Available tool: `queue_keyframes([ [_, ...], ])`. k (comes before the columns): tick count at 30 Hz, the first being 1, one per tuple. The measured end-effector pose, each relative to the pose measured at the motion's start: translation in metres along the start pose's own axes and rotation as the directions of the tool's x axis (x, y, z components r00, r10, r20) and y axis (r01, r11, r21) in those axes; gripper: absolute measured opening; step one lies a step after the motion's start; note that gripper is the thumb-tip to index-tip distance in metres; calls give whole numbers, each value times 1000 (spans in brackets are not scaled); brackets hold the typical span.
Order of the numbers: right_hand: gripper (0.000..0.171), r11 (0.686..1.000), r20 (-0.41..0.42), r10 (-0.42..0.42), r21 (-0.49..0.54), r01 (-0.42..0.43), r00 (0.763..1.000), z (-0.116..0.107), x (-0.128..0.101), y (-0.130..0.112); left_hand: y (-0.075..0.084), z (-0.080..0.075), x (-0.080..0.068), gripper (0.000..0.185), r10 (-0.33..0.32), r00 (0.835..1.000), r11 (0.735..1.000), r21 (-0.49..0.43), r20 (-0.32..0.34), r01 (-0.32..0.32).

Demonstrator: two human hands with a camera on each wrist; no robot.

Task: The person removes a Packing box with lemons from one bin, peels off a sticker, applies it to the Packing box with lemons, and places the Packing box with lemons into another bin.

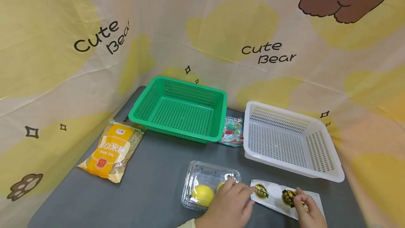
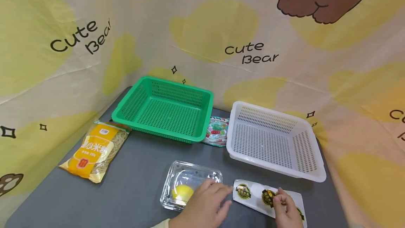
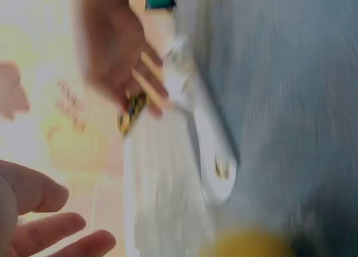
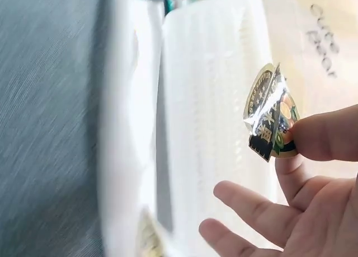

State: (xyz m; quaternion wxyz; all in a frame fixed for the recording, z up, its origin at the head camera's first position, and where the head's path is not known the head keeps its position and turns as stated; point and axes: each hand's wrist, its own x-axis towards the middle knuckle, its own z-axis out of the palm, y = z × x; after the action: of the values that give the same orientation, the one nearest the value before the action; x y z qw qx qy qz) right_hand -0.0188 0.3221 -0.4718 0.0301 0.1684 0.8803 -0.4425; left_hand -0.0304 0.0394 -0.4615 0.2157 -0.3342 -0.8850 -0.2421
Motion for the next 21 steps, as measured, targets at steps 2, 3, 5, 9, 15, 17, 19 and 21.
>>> queue_keyframes([
  [2,34,999,-2,-23,-28,22,1000,2,-3,-11,-12,-8,-5,22,-64,995,997,-44,-80,60],
  [3,36,1000,14,-17,-14,17,1000,4,-4,-19,-17,-12,-7,20,-103,990,993,-75,-95,96],
  [5,35,998,54,-61,-22,62,997,10,-7,-35,-28,-20,-11,18,-175,978,980,-119,-112,162],
  [9,27,979,140,-198,-23,203,970,32,-13,-67,-45,-33,-19,10,-303,946,944,-174,-117,281],
  [15,18,952,186,-289,-49,303,939,65,-16,-103,-58,-42,-26,22,-396,916,883,-245,66,400],
  [17,17,944,197,-307,-62,325,931,75,-16,-111,-60,-44,-28,25,-411,900,860,-267,142,435],
  [19,17,931,210,-336,-73,358,918,84,-16,-118,-61,-45,-30,26,-424,884,839,-282,197,465],
  [21,17,920,224,-357,-82,382,907,92,-16,-123,-63,-45,-31,26,-433,871,823,-290,234,488],
])
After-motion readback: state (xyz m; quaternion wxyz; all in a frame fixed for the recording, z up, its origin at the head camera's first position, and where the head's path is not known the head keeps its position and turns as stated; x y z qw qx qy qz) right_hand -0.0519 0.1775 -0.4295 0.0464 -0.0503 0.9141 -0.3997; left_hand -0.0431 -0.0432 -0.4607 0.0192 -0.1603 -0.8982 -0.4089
